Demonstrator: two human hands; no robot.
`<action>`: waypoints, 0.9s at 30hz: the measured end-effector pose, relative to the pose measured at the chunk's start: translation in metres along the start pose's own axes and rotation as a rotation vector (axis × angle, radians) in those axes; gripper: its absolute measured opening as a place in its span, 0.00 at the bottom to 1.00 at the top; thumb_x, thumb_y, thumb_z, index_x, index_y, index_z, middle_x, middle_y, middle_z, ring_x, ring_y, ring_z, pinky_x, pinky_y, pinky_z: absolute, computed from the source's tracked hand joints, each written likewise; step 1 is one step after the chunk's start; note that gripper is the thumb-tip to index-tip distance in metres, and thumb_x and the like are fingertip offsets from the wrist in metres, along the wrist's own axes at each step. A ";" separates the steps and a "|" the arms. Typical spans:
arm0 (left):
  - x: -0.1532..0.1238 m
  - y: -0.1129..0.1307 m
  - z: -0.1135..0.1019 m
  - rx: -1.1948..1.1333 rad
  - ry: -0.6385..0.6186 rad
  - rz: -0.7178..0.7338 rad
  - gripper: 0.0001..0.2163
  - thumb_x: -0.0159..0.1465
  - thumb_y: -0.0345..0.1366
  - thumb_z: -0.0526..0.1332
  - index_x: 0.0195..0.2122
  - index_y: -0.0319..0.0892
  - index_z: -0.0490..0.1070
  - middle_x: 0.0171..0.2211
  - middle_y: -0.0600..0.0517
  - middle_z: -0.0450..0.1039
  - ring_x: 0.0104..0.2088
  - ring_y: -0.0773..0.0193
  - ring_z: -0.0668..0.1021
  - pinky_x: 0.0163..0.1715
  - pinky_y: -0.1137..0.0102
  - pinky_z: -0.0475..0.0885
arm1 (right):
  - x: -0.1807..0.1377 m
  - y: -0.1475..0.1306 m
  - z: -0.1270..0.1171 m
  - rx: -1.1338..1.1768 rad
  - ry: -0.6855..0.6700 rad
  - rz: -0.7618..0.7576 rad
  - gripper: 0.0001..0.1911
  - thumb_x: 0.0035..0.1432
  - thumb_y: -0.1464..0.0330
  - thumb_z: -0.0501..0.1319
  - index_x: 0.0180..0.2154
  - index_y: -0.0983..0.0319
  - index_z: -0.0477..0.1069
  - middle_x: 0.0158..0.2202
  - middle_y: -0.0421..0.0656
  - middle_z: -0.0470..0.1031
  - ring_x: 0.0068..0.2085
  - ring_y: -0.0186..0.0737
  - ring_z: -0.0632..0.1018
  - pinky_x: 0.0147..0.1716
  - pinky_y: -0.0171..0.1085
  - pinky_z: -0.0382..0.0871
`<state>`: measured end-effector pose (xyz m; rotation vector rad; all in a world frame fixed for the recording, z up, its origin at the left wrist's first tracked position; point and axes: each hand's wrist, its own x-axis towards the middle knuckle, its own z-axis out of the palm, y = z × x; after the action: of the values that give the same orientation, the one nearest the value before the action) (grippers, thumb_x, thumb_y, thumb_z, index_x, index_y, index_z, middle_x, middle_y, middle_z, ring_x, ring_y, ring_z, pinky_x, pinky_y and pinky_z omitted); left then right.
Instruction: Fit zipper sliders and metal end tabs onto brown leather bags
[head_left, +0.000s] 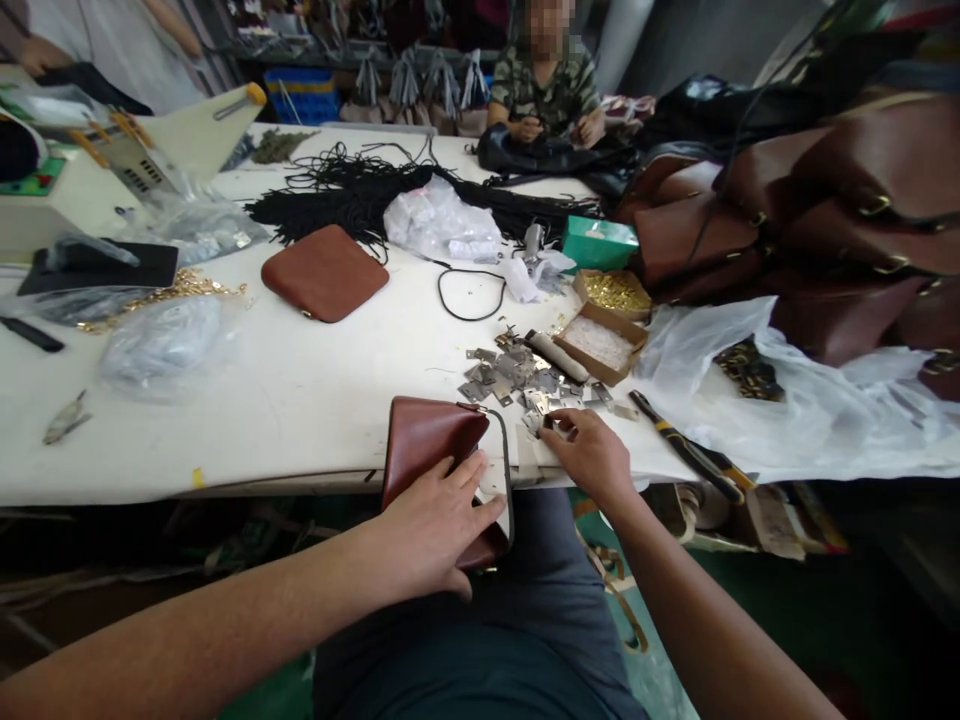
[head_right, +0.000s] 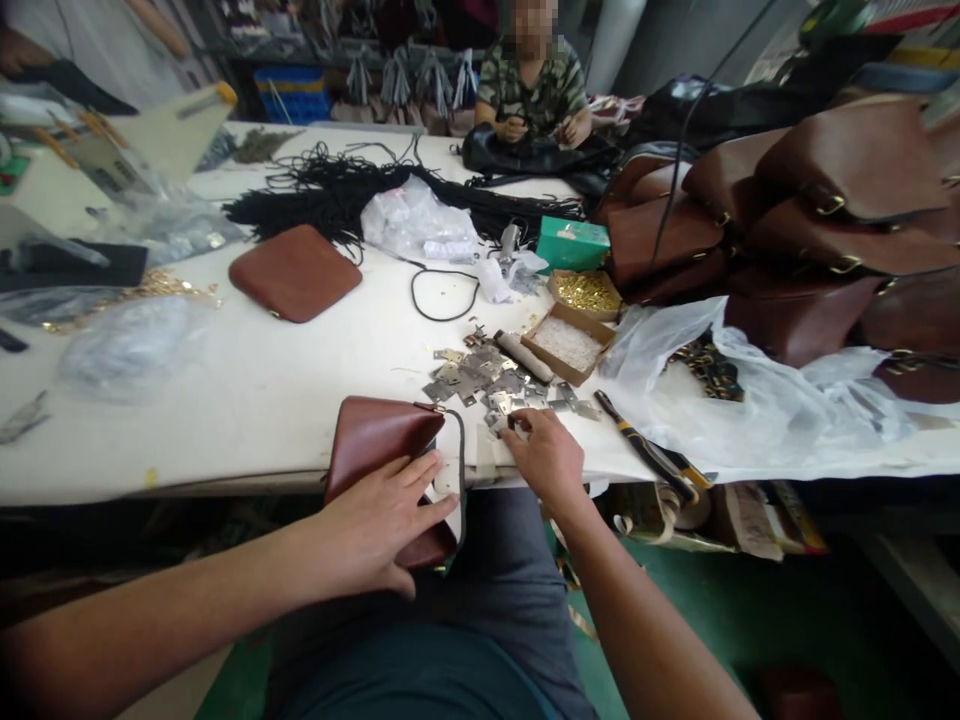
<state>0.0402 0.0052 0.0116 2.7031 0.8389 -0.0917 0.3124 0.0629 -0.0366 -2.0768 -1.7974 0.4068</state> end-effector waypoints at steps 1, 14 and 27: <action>0.000 0.002 0.001 0.031 -0.016 -0.003 0.53 0.44 0.57 0.79 0.68 0.39 0.64 0.72 0.26 0.54 0.74 0.34 0.56 0.67 0.44 0.61 | -0.001 0.000 0.002 0.010 0.009 -0.001 0.17 0.59 0.57 0.66 0.49 0.53 0.79 0.41 0.42 0.80 0.36 0.42 0.77 0.34 0.39 0.65; -0.017 0.003 0.003 0.071 0.002 0.053 0.43 0.50 0.40 0.73 0.67 0.40 0.63 0.72 0.28 0.54 0.74 0.36 0.56 0.69 0.44 0.54 | 0.003 0.003 -0.006 0.171 -0.044 -0.077 0.22 0.56 0.65 0.63 0.53 0.59 0.78 0.36 0.42 0.77 0.35 0.41 0.75 0.39 0.40 0.67; -0.007 0.006 -0.002 0.083 -0.046 0.047 0.40 0.50 0.40 0.74 0.65 0.38 0.65 0.71 0.25 0.55 0.72 0.34 0.58 0.68 0.42 0.55 | -0.027 -0.009 -0.012 0.707 0.012 0.078 0.15 0.57 0.58 0.67 0.42 0.60 0.81 0.35 0.44 0.82 0.36 0.43 0.79 0.40 0.41 0.72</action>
<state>0.0376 -0.0027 0.0157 2.7846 0.7742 -0.1810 0.3061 0.0361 -0.0227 -1.6314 -1.2964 0.8958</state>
